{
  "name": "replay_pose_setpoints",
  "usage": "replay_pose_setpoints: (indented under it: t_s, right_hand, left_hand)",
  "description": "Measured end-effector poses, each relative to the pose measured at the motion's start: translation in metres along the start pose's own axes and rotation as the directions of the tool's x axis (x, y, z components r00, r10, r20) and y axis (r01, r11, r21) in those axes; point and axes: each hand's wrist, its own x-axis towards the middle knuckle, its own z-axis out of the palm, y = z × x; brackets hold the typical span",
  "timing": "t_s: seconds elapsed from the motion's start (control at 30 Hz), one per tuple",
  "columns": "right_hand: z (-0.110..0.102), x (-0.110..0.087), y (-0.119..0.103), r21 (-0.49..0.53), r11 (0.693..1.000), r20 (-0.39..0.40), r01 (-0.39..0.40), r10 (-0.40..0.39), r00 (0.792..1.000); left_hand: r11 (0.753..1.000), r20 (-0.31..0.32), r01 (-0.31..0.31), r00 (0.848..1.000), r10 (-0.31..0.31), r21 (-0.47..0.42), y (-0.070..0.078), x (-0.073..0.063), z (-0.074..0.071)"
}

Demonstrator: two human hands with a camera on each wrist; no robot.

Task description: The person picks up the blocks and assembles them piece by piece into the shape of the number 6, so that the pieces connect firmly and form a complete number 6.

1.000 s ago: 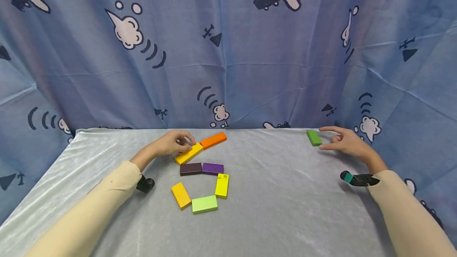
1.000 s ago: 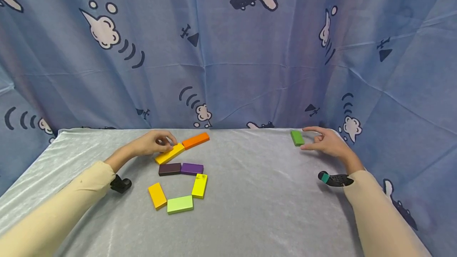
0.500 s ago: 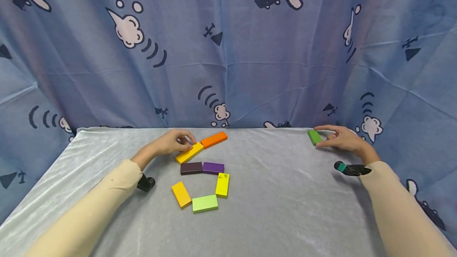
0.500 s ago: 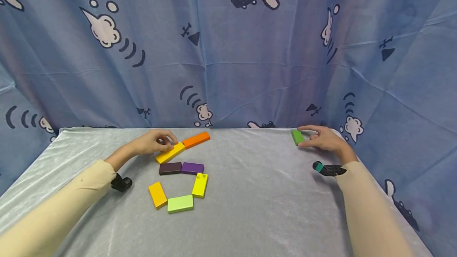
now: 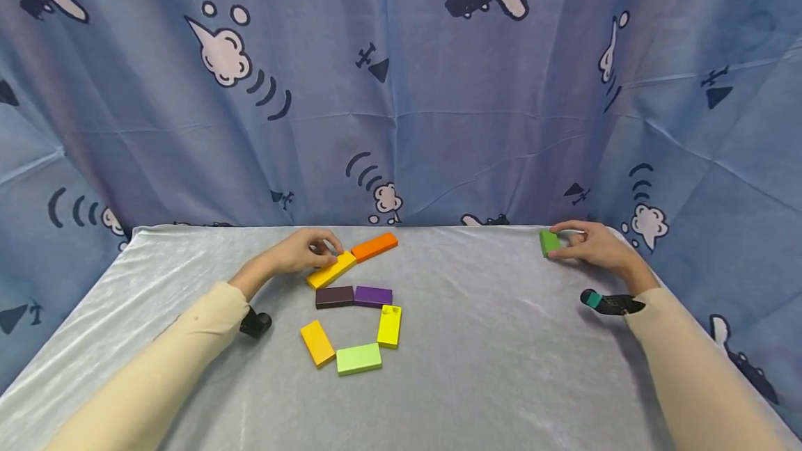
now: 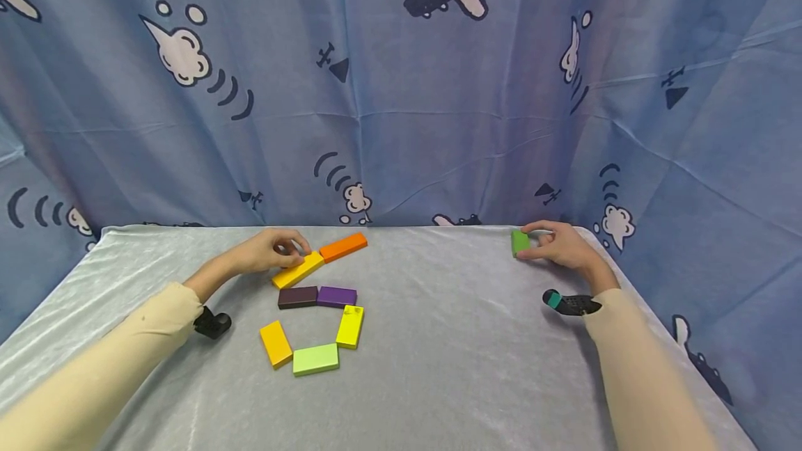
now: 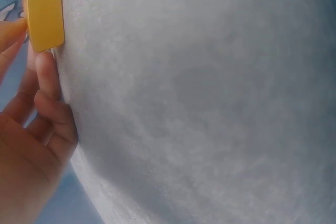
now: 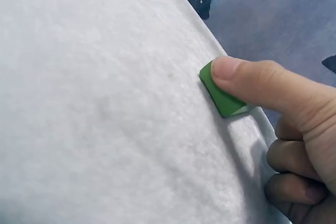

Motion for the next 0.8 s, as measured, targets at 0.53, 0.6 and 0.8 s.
replay_pose_setpoints:
  t_s: [0.53,0.6,0.8]
  right_hand:
    - [0.051,-0.003,-0.051,0.123,0.969,-0.043,0.214,-0.210,0.977]
    - [0.059,-0.004,-0.062,0.126,0.962,-0.031,0.243,-0.241,0.970]
    - [0.084,-0.006,-0.097,0.196,0.929,0.024,0.313,-0.324,0.946]
  left_hand:
    - [1.000,-0.009,0.001,1.000,-0.001,-0.001,0.001,-0.001,0.001]
    - [1.000,-0.010,0.000,1.000,0.000,-0.003,0.002,-0.001,0.001]
    - [1.000,-0.014,-0.002,1.000,0.002,-0.011,0.001,-0.002,0.002]
